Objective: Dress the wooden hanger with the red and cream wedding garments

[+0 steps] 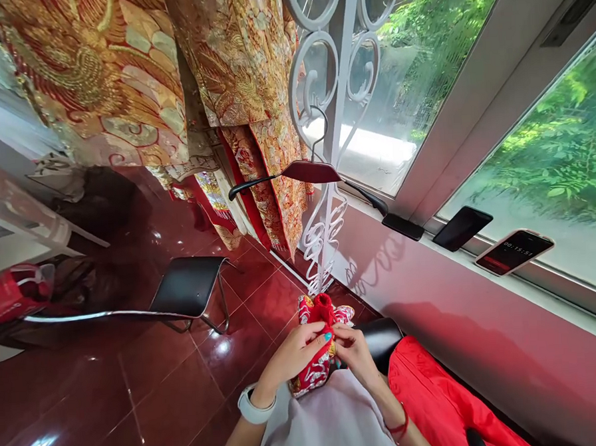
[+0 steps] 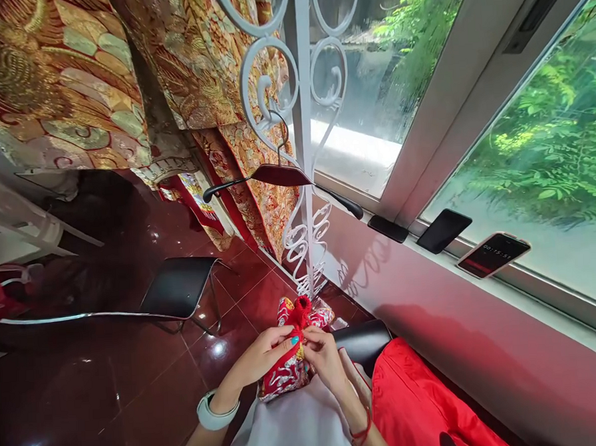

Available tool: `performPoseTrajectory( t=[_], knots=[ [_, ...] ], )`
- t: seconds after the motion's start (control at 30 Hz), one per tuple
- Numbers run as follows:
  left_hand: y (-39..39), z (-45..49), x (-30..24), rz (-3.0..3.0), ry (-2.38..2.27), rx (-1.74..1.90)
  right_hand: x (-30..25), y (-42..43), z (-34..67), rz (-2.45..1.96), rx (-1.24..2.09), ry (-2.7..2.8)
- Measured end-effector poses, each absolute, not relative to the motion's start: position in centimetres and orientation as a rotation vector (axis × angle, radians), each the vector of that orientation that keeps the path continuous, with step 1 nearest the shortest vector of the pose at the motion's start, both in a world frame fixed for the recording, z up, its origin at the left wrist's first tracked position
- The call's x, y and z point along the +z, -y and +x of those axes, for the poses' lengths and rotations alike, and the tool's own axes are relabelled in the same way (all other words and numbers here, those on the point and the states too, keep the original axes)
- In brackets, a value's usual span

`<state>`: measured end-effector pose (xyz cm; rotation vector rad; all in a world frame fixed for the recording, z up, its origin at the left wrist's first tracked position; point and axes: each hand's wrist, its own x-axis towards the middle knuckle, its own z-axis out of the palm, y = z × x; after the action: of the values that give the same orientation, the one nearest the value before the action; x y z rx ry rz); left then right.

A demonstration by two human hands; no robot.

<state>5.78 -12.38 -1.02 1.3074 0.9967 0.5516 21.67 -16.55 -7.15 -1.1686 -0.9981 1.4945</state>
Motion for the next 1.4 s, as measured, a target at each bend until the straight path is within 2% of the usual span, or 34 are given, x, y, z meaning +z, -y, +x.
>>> performPoseTrajectory(
  t=[0.2,0.37,0.57,0.73,0.87,0.93,1.1,1.4],
  knots=[
    [12.2,5.9,-0.5,1.283,-0.916,0.417,-10.1,16.9,20.9,-1.084,1.512,0.567],
    [12.2,5.5,-0.5,1.329,-0.907,0.389,-10.1,17.2,21.5,-1.19,1.519,0.759],
    [12.8,4.6,-0.2,1.491,-0.962,0.353,-8.1,16.8,21.2,-1.255,1.339,0.974],
    [12.9,4.5,0.4,1.516,-1.052,0.383,-8.0,16.3,20.7,-1.251,1.24,0.925],
    [12.9,4.5,0.0,1.626,-1.201,0.399,-7.9,16.4,21.3,-1.295,1.167,1.094],
    [12.9,4.6,-0.5,1.707,-1.272,0.394,-8.2,16.3,21.8,-1.307,1.264,1.126],
    [13.3,5.0,-1.6,1.954,-1.37,0.386,-9.7,14.9,22.8,-1.229,1.807,0.958],
    [12.6,3.6,-1.4,2.162,-1.376,0.548,-8.3,13.6,22.8,-1.283,2.014,0.743]
  ],
)
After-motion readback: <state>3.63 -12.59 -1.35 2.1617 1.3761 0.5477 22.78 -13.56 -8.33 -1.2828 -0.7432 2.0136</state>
